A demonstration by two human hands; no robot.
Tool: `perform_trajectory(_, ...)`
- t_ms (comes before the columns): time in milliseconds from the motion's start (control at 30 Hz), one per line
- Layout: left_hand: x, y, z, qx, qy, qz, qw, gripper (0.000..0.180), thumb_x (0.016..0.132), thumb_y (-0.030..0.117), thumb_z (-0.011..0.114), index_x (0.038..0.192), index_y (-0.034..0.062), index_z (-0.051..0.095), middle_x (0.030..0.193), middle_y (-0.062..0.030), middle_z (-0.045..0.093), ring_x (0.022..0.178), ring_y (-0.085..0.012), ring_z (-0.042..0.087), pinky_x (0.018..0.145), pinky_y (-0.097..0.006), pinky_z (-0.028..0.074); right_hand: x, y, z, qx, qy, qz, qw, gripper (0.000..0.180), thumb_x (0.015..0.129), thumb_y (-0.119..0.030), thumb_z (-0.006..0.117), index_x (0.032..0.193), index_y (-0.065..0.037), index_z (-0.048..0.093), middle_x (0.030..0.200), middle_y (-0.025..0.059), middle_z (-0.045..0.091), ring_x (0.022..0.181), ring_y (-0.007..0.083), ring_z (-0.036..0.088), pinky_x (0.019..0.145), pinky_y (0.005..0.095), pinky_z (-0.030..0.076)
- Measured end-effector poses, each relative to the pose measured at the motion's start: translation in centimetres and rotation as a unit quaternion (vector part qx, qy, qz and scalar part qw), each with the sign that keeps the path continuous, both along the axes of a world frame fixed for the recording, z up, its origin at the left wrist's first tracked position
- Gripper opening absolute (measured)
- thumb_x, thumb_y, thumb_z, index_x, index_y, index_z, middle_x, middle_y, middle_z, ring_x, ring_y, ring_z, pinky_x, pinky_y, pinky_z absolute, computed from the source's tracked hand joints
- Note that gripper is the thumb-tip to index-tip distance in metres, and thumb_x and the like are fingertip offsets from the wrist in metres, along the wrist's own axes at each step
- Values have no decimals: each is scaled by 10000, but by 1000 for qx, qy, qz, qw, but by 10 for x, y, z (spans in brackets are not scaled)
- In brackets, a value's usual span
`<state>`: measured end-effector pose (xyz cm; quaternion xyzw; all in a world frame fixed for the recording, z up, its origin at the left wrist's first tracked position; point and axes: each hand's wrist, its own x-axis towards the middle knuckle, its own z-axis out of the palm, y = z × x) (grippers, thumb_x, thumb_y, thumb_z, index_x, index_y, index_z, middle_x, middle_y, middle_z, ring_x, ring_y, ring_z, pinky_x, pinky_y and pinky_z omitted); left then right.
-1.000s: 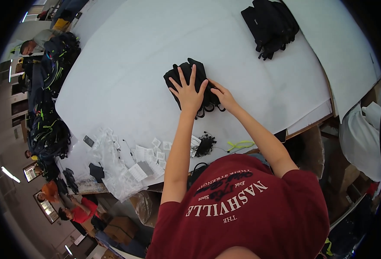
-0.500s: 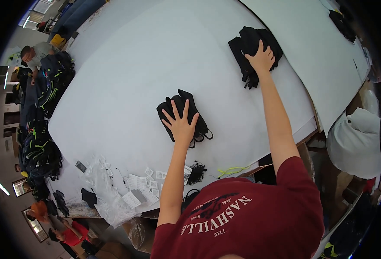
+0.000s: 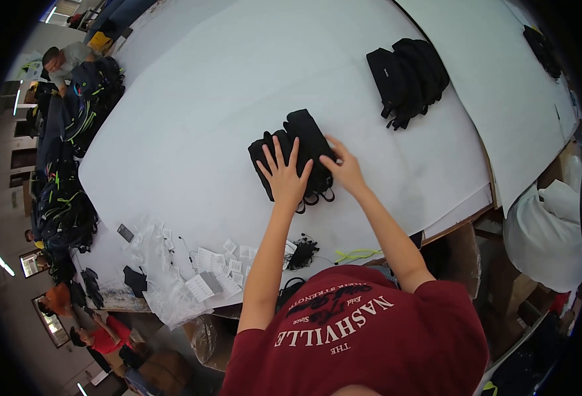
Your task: Organizing black pouches into stacks and placing them into a large cardboard box, then inserting small packets into individual pouches.
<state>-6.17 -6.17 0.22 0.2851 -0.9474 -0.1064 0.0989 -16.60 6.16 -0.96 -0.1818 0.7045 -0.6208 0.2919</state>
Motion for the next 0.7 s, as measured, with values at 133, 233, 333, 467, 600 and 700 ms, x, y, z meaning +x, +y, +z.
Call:
perform_trajectory(133,-3,3,4,-3,51,-49,997,522,920,351,499,1419,258,374,1518,-69,239,1393,-298,207,1109,-530,123,22,-5,-4,41,87,-20,995,506,878,-264,603,1297,-9,478,1142,167,623,975,250,624,832,322,479)
perform_trajectory(233,0,6,7,9,66,-66,996,482,942,306,471,1414,270,379,1511,-42,266,1384,-319,227,1104,-537,131,13,3,12,125,108,12,986,514,847,-297,603,1268,-16,514,1154,202,605,1039,333,593,893,367,457)
perform_trajectory(333,-5,9,8,21,63,-72,995,480,944,329,471,1413,283,379,1516,-24,256,1375,-381,215,1083,-594,110,6,8,9,148,189,29,970,496,836,-290,609,1245,-19,538,1159,199,604,1034,331,593,885,369,462)
perform_trajectory(467,-12,11,3,-14,28,-65,997,495,945,368,459,1423,289,356,1523,-2,238,1367,-456,161,1033,-682,64,-6,5,-2,109,132,124,977,509,811,-289,637,1259,-65,545,1130,192,617,1002,339,595,873,379,468)
perform_trajectory(600,-17,14,-3,-44,-1,-58,997,506,948,402,441,1431,290,338,1525,12,230,1374,-458,135,1021,-700,47,-103,-4,-10,131,347,12,929,469,726,-246,703,1175,-144,611,1206,153,562,1172,313,485,979,402,388)
perform_trajectory(700,-16,14,-4,-50,5,-58,997,508,950,418,432,1432,290,334,1524,13,232,1369,-462,147,1018,-706,46,-183,-8,10,395,504,-194,743,663,706,-220,719,1319,-185,469,1411,210,322,1240,386,362,1021,509,295)
